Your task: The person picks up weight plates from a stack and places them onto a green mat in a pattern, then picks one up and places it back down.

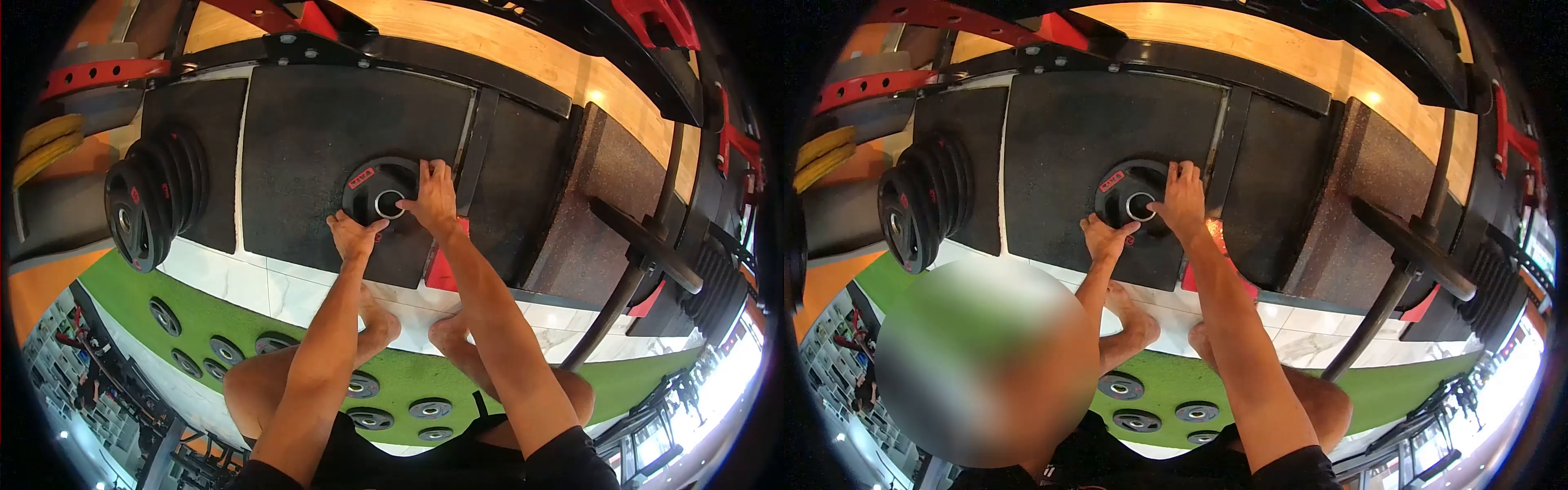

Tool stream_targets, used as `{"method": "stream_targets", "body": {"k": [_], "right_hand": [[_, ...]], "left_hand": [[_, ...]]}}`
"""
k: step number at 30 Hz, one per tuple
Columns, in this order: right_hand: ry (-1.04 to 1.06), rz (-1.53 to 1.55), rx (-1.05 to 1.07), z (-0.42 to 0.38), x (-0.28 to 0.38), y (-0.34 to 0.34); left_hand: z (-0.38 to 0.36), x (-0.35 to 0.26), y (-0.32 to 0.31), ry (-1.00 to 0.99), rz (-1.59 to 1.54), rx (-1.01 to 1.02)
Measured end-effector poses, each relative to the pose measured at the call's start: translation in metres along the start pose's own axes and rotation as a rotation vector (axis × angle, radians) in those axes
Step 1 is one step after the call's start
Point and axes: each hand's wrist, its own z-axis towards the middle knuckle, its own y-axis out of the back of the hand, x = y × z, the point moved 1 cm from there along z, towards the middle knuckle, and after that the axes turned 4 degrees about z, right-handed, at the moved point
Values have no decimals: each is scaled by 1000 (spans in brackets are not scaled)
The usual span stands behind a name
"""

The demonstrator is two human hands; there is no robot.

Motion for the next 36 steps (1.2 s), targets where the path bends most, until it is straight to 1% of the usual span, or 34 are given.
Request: {"method": "stream_targets", "body": {"k": [1, 4, 7, 9, 10, 13, 15, 17, 19, 20, 22, 23, 25, 26, 27, 29, 31, 32, 35, 36], "right_hand": [[23, -15, -12, 0, -1, -1], [78, -48, -19, -4, -2, -4], [127, -61, 9, -15, -6, 0], [114, 13, 34, -37, -5, 13], [109, 49, 44, -52, -3, 22], [46, 191, 81, -110, 8, 47], [7, 206, 82, -156, 21, 62], [-116, 224, 160, -199, 44, 87], [-180, 268, 208, -235, 68, 114], [-152, 229, 210, -252, 80, 125], [-118, 189, 245, -281, 107, 157], [-139, 242, 237, -295, 122, 174], [-178, 340, 217, -318, 144, 205], [-171, 393, 176, -328, 152, 221], [-161, 445, 136, -338, 160, 238], [-141, 529, 65, -354, 176, 265], [-123, 566, 12, -368, 177, 287], [-148, 609, 36, -376, 181, 314], [-121, 575, -59, -398, 175, 351], [-85, 544, -108, -404, 171, 361]], "left_hand": [[0, -2, 0, 9, 1, -8], [-6, 6, -8, -74, -34, -118], [-6, 23, -11, -112, -79, -90], [-18, 30, -5, -93, -242, -8], [-27, 27, 8, -87, -324, 33], [-81, 3, 65, -255, -253, -12], [-116, -9, 102, -291, -271, 42], [-147, -13, 130, -366, -275, 63], [-177, -20, 162, -348, -273, 104], [-191, -24, 181, -342, -272, 127], [-220, -35, 218, -266, -343, 159], [-236, -39, 235, -227, -379, 180], [-261, -47, 270, -257, -373, 208], [-270, -44, 279, -242, -351, 207], [-285, -53, 300, -199, -352, 263], [-301, -46, 311, -206, -376, 285], [-312, -38, 316, -255, -255, 316], [-319, -35, 315, -275, -231, 316], [-344, -40, 323, -318, -169, 403], [-349, -40, 321, -326, -148, 397]]}}
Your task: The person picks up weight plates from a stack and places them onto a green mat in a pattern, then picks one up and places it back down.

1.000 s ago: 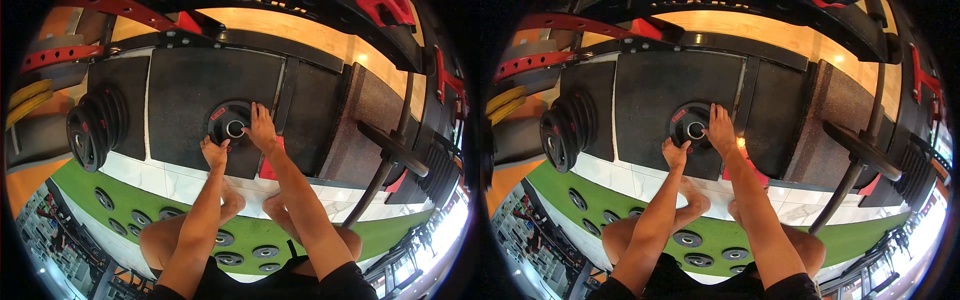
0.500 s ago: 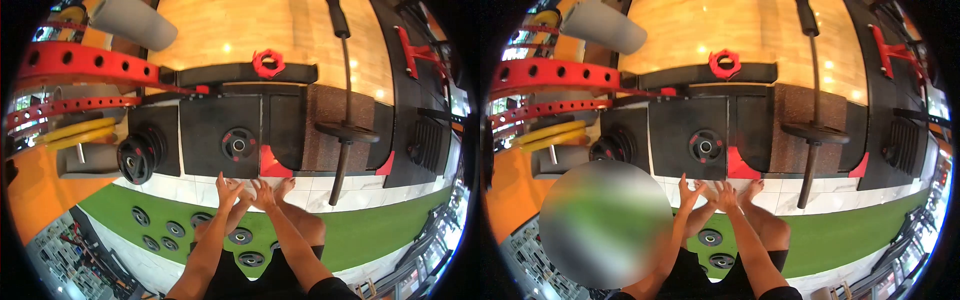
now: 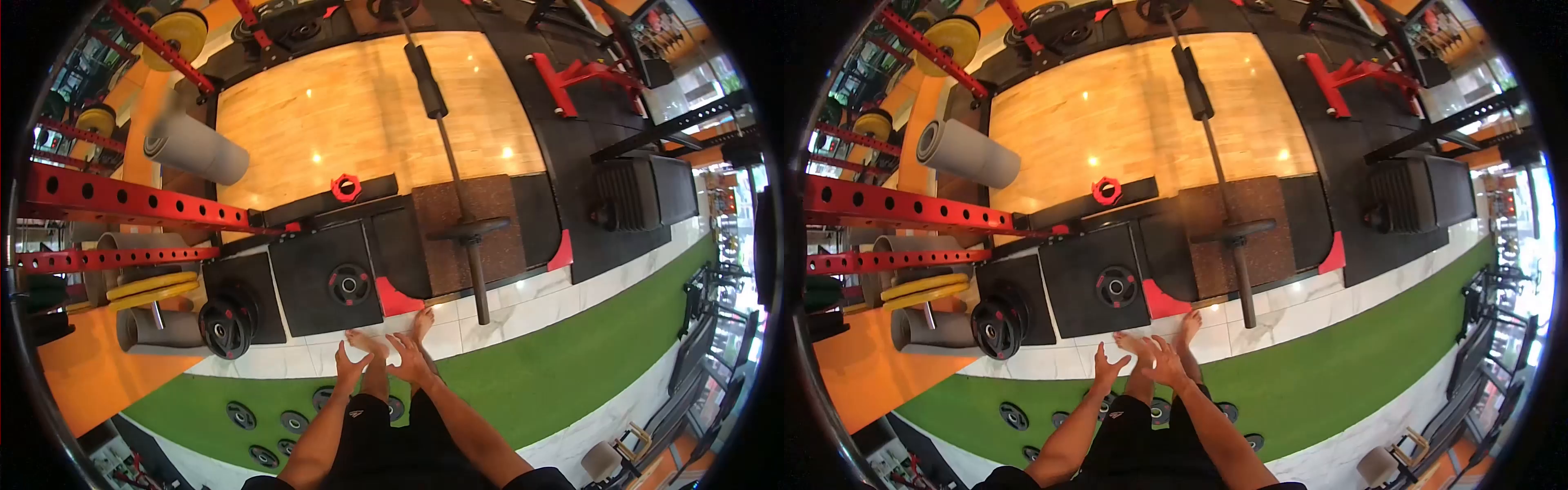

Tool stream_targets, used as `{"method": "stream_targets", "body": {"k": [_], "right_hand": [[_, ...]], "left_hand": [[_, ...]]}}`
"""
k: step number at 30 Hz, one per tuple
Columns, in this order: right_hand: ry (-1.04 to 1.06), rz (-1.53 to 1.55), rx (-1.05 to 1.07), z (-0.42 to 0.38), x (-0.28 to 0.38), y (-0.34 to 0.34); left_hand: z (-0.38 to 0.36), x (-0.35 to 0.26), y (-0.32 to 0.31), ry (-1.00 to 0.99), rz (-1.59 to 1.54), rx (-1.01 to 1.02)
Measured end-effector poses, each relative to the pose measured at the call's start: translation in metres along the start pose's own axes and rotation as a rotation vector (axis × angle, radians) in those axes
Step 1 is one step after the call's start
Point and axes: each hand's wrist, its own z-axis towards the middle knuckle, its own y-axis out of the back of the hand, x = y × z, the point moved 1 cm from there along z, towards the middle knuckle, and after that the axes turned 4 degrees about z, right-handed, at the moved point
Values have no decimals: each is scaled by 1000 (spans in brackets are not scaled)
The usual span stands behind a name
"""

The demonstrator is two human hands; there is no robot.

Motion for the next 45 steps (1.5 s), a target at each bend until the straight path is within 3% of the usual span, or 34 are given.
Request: {"method": "stream_targets", "body": {"k": [4, 5, 10, 12, 16, 24, 34, 37, 41, 45], "right_hand": [[-45, 145, -98, -13, 7, 24], [-41, 138, -121, -12, 13, 28], [6, 19, -225, -5, 35, 46], [36, -70, -283, 4, 30, 47], [-85, 237, -225, 11, 30, 54], [67, 228, -199, 35, 100, 50], [145, -95, 36, 46, 162, 30], [278, -144, 96, 47, 168, 17], [186, -197, 324, 58, 169, -4], [261, -339, 575, 50, 180, -22]], "left_hand": [[-19, -40, 2, -303, -193, 85], [-11, -28, -6, -313, -125, 120], [-29, -82, 14, -301, -23, 135], [-31, -102, 29, -348, -65, 148], [-46, -123, 55, -351, -168, 148], [-73, -116, 97, -245, -496, 91], [-103, -75, 174, -259, -741, -9], [-126, -63, 192, -235, -818, -134], [-150, -42, 184, -174, -993, -296], [-180, -22, 169, -117, -1022, -461]]}}
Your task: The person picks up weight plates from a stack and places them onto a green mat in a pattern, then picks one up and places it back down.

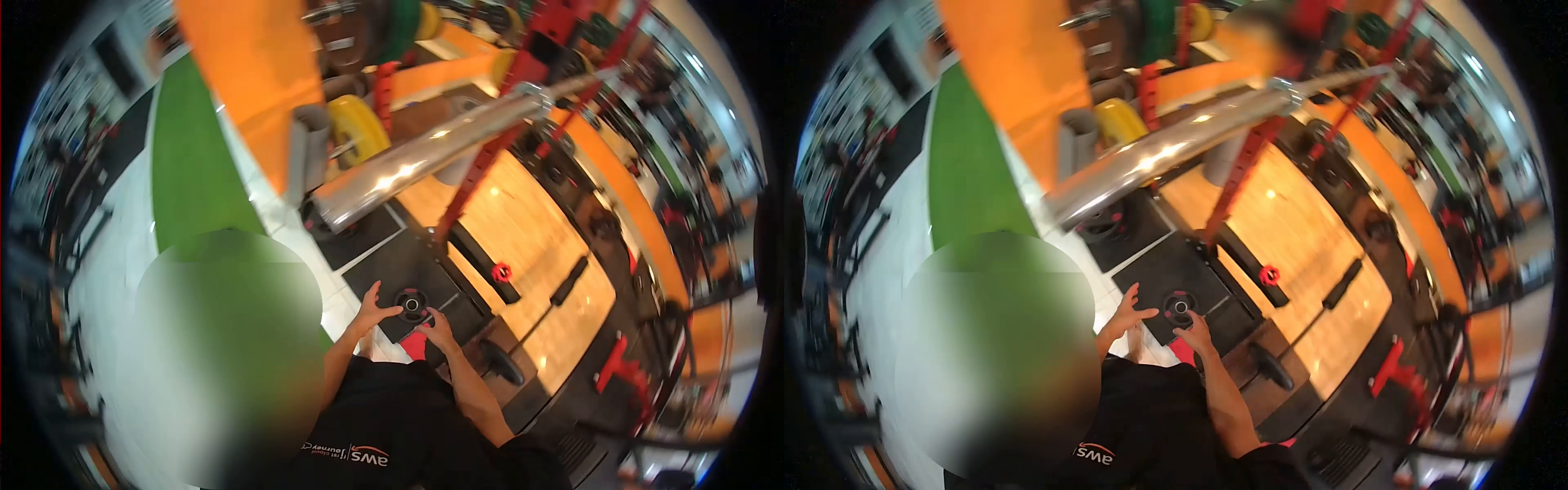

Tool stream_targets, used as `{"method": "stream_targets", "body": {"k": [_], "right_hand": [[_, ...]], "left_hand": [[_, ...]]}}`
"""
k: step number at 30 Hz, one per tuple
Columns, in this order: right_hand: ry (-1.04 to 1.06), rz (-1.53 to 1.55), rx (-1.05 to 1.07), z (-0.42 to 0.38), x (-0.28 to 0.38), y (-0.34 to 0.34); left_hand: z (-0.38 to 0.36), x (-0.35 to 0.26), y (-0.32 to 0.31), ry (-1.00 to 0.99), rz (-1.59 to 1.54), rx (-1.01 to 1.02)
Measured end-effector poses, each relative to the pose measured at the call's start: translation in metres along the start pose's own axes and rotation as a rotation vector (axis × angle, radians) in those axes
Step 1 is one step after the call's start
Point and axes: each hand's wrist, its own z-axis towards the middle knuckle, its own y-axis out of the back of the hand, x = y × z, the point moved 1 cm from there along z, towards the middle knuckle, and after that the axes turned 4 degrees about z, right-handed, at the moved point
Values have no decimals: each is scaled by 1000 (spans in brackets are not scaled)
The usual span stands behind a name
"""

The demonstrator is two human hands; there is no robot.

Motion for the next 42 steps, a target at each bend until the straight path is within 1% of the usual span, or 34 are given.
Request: {"method": "stream_targets", "body": {"k": [1, 4, 5, 8, 9, 11, 13, 16, 18, 21, 24, 25, 27, 30, 32, 34, 37, 42], "right_hand": [[63, -42, 26, 0, -4, -6], [142, 15, 117, -8, -8, -16], [152, 34, 170, -10, -10, -18], [179, 33, 237, -28, -8, -20], [138, 89, 270, -36, -4, -19], [145, 69, 332, -51, -7, -21], [164, 54, 382, -60, -7, -31], [216, 17, 449, -72, -13, -48], [279, -10, 507, -78, -17, -64], [221, -43, 614, -103, -1, -79], [251, -90, 700, -124, 7, -100], [258, -105, 723, -132, 12, -107], [272, -133, 773, -152, 22, -121], [400, -230, 849, -165, 10, -155], [571, -338, 883, -163, -8, -183], [492, -346, 923, -189, 6, -198], [502, -375, 943, -233, 16, -227], [555, -379, 976, -315, 6, -273]], "left_hand": [[-12, 7, 2, -19, -39, -65], [-47, 33, -2, -71, -122, -245], [-58, 50, -6, -39, -73, -306], [-85, 105, -22, -77, 15, -447], [-99, 116, -29, -97, 78, -563], [-115, 156, -37, -137, 238, -725], [-148, 158, -31, -66, 180, -677], [-201, 144, -30, 63, -113, -660], [-231, 141, -32, 50, -159, -701], [-262, 152, -30, 41, -212, -768], [-291, 168, -26, 16, -192, -849], [-305, 169, -25, 37, -225, -860], [-327, 190, -24, 66, -221, -936], [-369, 221, -21, 85, -233, -1051], [-410, 236, -21, 82, -283, -1123], [-456, 253, -22, 98, -305, -1184], [-518, 287, -25, 118, -314, -1299], [-615, 325, -35, 129, -491, -1438]]}}
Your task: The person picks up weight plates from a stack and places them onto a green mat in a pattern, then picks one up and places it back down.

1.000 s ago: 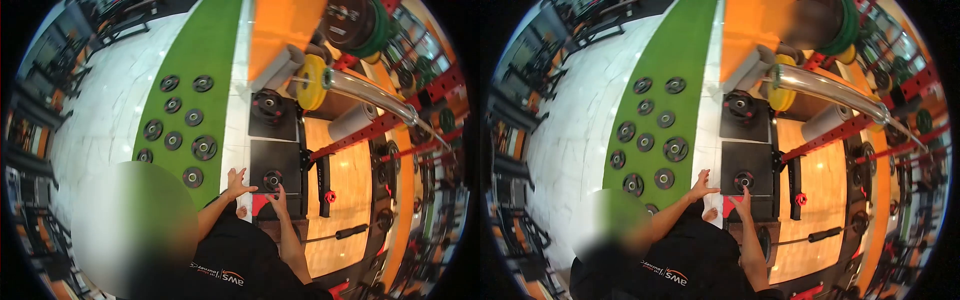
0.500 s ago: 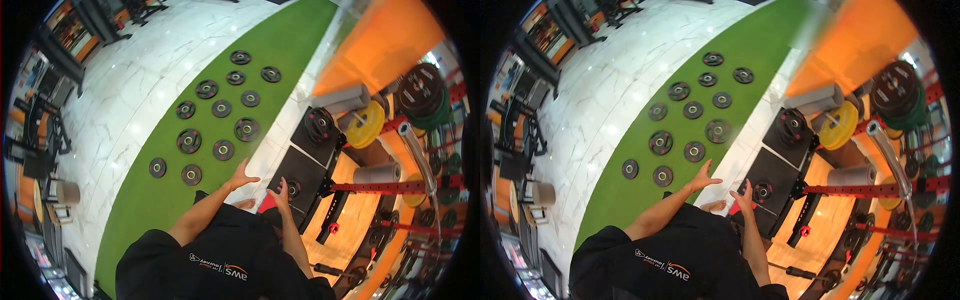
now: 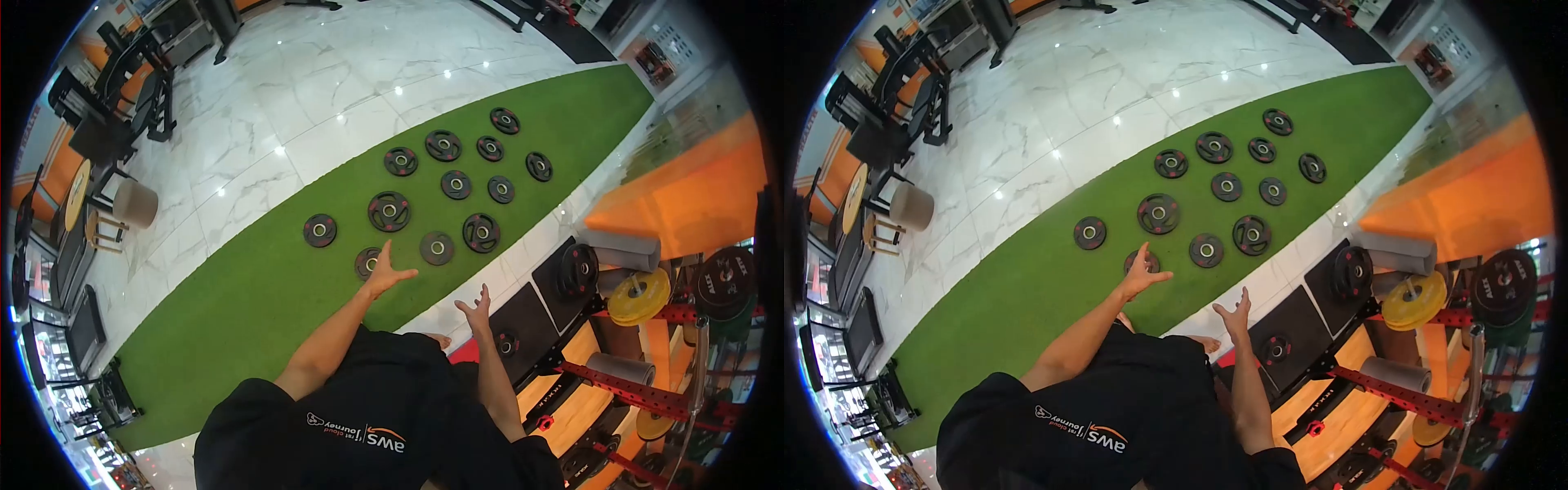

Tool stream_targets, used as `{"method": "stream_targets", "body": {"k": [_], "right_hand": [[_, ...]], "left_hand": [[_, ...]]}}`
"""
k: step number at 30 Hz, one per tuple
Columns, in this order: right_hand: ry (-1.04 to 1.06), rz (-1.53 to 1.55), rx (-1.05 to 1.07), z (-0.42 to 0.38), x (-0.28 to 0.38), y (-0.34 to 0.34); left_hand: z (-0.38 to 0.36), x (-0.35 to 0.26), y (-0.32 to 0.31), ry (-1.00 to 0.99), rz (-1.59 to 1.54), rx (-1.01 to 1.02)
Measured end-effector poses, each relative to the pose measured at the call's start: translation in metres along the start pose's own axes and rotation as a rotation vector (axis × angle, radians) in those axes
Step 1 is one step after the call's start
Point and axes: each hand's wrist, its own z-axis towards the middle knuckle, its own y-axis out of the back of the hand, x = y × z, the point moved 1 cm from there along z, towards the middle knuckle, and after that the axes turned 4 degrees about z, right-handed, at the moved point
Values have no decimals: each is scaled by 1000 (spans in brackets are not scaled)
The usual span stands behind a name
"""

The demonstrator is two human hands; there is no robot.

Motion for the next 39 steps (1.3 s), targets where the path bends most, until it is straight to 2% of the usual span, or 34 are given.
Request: {"method": "stream_targets", "body": {"k": [5, 8, 14, 20, 25, 32, 35, 39], "right_hand": [[149, -91, 67, -11, 31, -75], [206, -128, 113, -22, 55, -105], [319, -173, 155, -39, 97, -134], [312, -184, 229, -37, 110, -141], [282, -133, 255, -30, 118, -144], [226, -48, 307, -37, 113, -146], [232, -82, 303, -40, 103, -154], [176, -106, 285, -41, 105, -165]], "left_hand": [[-17, 51, 63, 7, -36, -120], [-41, 48, 94, -12, -171, -128], [-70, 61, 101, -3, -170, -278], [-78, 50, 107, 35, -244, -289], [-72, 38, 110, 2, -171, -328], [-74, 42, 87, -28, -143, -236], [-80, 39, 89, 37, -170, -213], [-70, 42, 104, 19, -119, -239]]}}
